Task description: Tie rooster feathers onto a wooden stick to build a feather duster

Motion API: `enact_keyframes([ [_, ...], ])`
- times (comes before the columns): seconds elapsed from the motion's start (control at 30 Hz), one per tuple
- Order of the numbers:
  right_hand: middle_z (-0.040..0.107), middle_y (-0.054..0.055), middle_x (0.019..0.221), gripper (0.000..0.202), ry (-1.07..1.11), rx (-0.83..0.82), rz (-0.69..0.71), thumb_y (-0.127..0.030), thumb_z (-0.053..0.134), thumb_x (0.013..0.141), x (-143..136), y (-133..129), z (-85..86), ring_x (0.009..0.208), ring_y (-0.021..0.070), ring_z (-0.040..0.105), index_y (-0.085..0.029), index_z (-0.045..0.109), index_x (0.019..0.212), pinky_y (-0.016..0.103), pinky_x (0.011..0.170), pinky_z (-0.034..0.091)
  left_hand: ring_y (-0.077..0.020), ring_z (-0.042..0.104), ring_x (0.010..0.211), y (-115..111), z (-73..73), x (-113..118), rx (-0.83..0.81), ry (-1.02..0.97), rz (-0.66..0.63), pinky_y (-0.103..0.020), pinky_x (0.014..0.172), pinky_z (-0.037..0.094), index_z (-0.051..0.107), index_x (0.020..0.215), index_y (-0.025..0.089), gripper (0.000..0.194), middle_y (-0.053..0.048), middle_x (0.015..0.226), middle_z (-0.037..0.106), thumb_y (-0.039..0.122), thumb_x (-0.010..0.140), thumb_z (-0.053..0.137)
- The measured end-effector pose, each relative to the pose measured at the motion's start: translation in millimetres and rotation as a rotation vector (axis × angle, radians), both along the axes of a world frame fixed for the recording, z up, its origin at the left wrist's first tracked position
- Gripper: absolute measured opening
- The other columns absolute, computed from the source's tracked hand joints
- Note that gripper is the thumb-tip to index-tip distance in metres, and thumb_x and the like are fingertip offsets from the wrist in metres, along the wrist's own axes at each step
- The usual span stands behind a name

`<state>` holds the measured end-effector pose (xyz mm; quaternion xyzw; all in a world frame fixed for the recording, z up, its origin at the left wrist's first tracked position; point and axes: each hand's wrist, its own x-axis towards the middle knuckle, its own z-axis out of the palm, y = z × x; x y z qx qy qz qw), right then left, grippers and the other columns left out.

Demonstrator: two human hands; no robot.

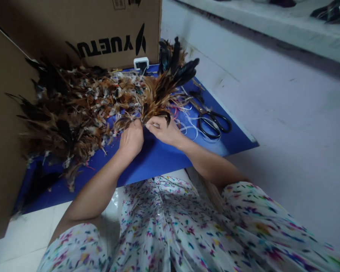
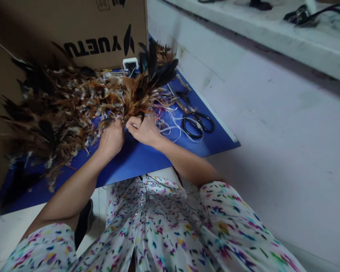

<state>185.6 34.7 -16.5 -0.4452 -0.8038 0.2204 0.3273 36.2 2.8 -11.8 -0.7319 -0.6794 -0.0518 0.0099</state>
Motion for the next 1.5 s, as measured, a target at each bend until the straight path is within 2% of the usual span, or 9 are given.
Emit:
enact_keyframes([
  [0.23,0.074,0.013,0.097,0.026,-0.483,0.207,0.034,-0.025,0.047,0.098,11,-15,35.2,0.081,0.0232,0.065,-0.014,0.071,0.096,0.034,0.067,0.036,-0.0283,0.072,0.089,-4,3.5,7,-0.009,0.156,-0.004,-0.035,0.070,0.053,0.053,0.118,0.011,0.039,-0.020,0.107,0.067,0.011,0.098,0.020],
  [0.4,0.067,0.005,0.081,0.020,-0.591,0.333,0.171,-0.015,0.052,0.094,11,-3,81.3,0.085,0.0205,0.064,-0.015,0.065,0.079,0.030,0.071,0.040,-0.0265,0.070,0.084,-7,5.6,5,0.064,0.170,-0.067,-0.032,0.064,0.049,0.056,0.114,0.012,0.042,-0.018,0.104,0.065,0.014,0.100,0.016],
  [0.57,0.061,0.003,0.074,0.030,-0.759,0.312,0.261,-0.012,0.056,0.092,3,17,124.5,0.092,0.0228,0.065,-0.016,0.055,0.063,0.038,0.080,0.044,-0.0271,0.068,0.085,-8,7.6,3,0.135,0.148,-0.152,-0.032,0.064,0.047,0.058,0.115,0.010,0.047,-0.021,0.102,0.063,0.013,0.099,0.014],
  [0.67,0.061,0.000,0.070,0.030,-0.663,0.324,0.402,-0.017,0.060,0.091,-2,40,127.2,0.097,0.0208,0.066,-0.015,0.057,0.061,0.033,0.079,0.044,-0.0271,0.069,0.087,-7,8.2,2,0.155,0.122,-0.204,-0.033,0.066,0.047,0.058,0.118,0.009,0.047,-0.022,0.103,0.064,0.015,0.100,0.015],
  [0.83,0.068,-0.002,0.077,0.030,-0.620,0.196,0.541,-0.040,0.070,0.087,-9,86,112.5,0.093,0.0166,0.068,-0.015,0.068,0.072,0.027,0.073,0.041,-0.0284,0.069,0.089,-7,10.1,0,0.148,0.133,-0.271,-0.034,0.067,0.049,0.059,0.122,0.009,0.049,-0.022,0.101,0.066,0.017,0.101,0.016],
  [1.03,0.060,-0.007,0.062,0.015,-0.733,0.193,0.627,-0.027,0.077,0.080,-15,98,109.6,0.081,0.0103,0.065,-0.013,0.074,0.077,0.028,0.079,0.039,-0.0245,0.070,0.088,-8,9.9,0,0.177,0.115,-0.240,-0.030,0.069,0.050,0.049,0.141,0.011,0.047,-0.018,0.104,0.069,0.020,0.101,0.025],
  [1.23,0.049,-0.011,0.048,0.013,-0.680,0.105,0.575,-0.016,0.085,0.064,-27,97,106.6,0.068,0.0076,0.062,-0.012,0.074,0.067,0.025,0.075,0.040,-0.0269,0.070,0.092,-11,9.9,3,0.159,0.168,-0.300,-0.031,0.068,0.051,0.052,0.138,0.011,0.049,-0.021,0.103,0.067,0.018,0.101,0.020],
  [1.4,0.052,-0.016,0.051,0.030,-0.596,-0.078,0.465,-0.019,0.073,0.066,-19,128,125.6,0.057,-0.0055,0.048,0.003,0.072,0.087,0.016,0.064,0.033,-0.0268,0.070,0.089,-10,5.2,2,0.067,0.132,-0.375,-0.033,0.068,0.052,0.049,0.137,0.015,0.044,-0.019,0.107,0.067,0.018,0.100,0.026],
  [1.5,0.061,-0.009,0.057,0.022,-0.398,-0.162,0.265,-0.015,0.074,0.066,8,152,143.5,0.075,0.0072,0.066,-0.003,0.076,0.085,0.016,0.062,0.037,-0.0256,0.069,0.094,-4,2.3,-2,0.017,0.074,-0.392,-0.030,0.071,0.051,0.049,0.134,0.015,0.039,-0.017,0.105,0.068,0.018,0.099,0.032],
])
